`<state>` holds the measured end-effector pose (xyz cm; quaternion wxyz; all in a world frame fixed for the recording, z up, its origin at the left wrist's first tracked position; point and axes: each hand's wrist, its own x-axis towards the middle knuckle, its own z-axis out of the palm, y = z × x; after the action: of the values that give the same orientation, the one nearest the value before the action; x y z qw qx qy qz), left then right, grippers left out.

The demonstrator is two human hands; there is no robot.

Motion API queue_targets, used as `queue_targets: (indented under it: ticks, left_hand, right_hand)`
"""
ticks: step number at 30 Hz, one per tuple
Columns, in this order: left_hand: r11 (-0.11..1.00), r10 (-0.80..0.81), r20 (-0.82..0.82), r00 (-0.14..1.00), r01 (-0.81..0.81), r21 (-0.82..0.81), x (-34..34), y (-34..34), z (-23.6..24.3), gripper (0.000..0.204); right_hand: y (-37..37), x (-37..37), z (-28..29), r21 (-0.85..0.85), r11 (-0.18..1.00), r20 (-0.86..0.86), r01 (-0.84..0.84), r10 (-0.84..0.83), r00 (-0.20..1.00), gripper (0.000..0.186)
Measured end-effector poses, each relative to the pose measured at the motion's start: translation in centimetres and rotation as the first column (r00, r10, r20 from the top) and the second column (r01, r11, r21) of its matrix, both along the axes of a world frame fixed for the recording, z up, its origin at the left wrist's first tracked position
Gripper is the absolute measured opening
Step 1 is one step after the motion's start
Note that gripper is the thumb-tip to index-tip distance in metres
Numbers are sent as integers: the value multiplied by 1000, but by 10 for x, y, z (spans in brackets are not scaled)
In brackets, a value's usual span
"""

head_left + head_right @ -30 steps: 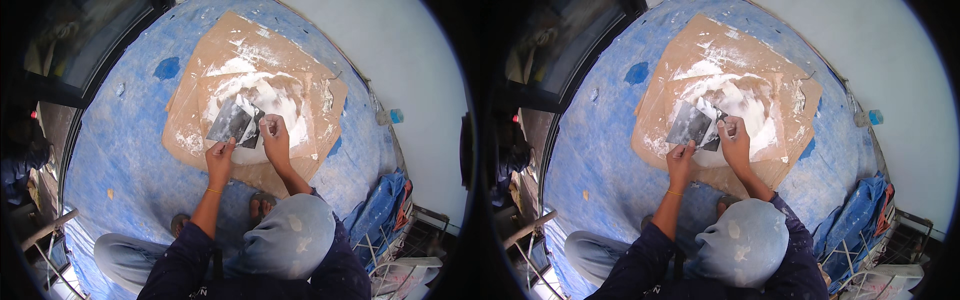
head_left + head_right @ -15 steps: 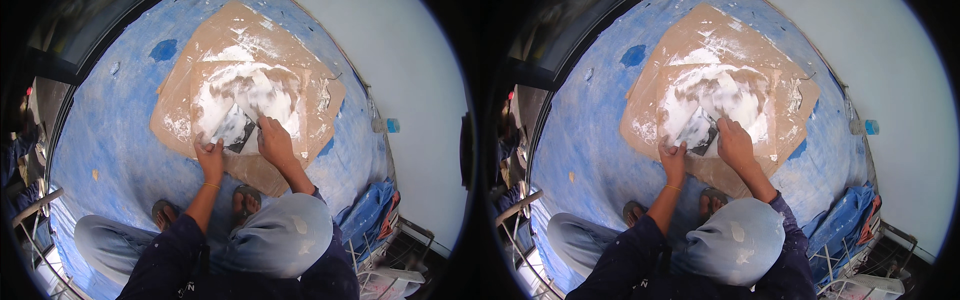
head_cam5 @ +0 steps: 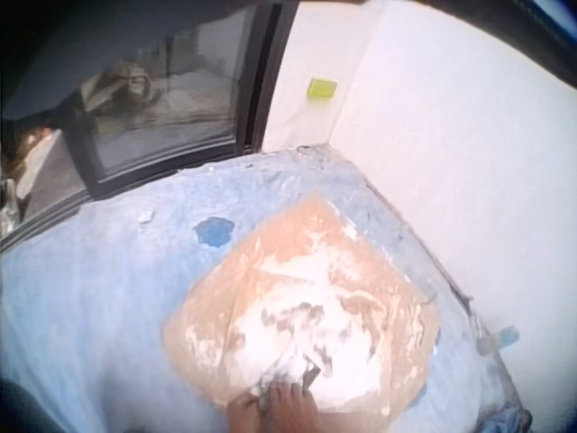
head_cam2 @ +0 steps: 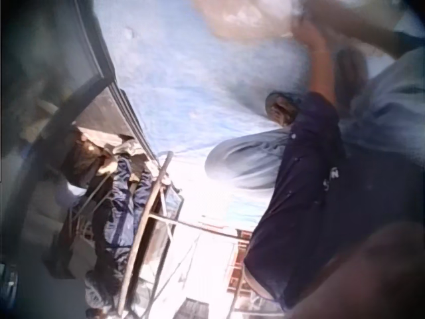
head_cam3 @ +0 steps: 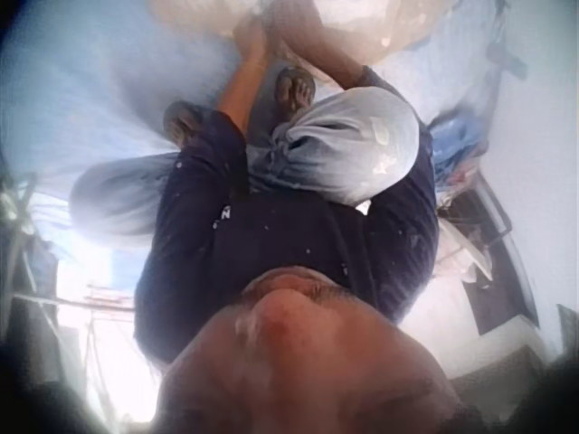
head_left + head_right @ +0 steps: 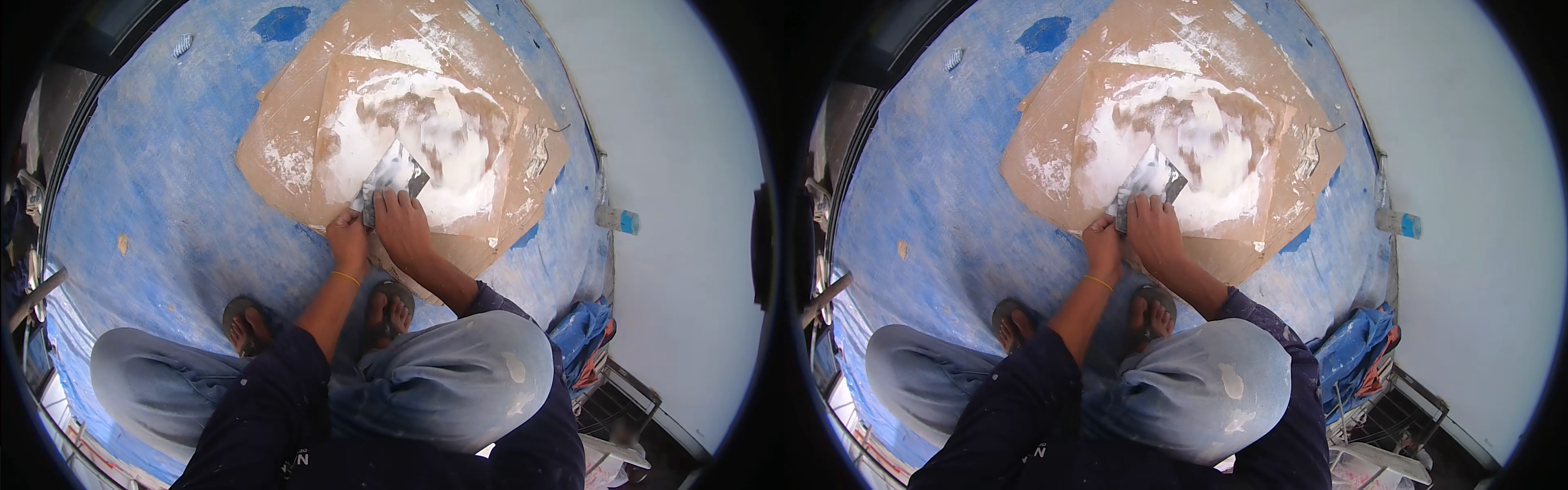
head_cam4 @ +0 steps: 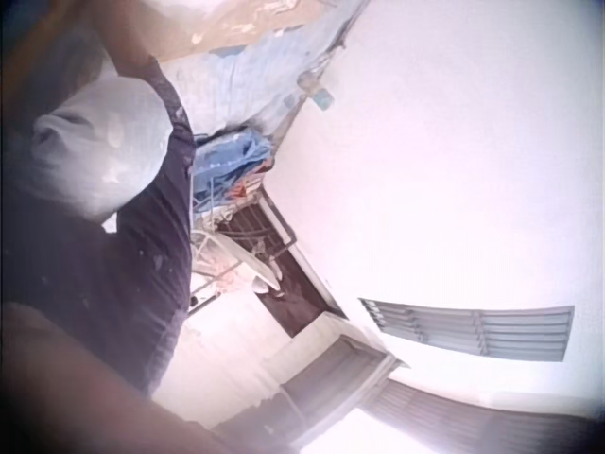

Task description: The person scrapes old plaster from a wall using a metal scraper, then moves to a cardboard sheet on the floor to mix white plaster powder with water using two scrapers. The person kneads and spreads the mixture on the cardboard.

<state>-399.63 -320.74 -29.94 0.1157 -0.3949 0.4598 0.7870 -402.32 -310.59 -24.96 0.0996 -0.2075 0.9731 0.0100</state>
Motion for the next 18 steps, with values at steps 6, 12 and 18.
queue_targets:
  ticks: [6,12,18]
  left_hand:
    - [1000,-16,29,999,16,-2,-17,-11,-20,10]
    - [997,67,-19,998,-67,36,-21,-15,-26,10]
    - [990,46,45,998,-51,129,-11,-24,-33,14]
  right_hand:
    - [-20,-33,-20,52,998,14,19,-20,1000,34]
    - [-33,-33,-31,103,994,-44,46,-42,998,37]
    - [-34,-31,-40,35,997,-186,66,-59,981,35]
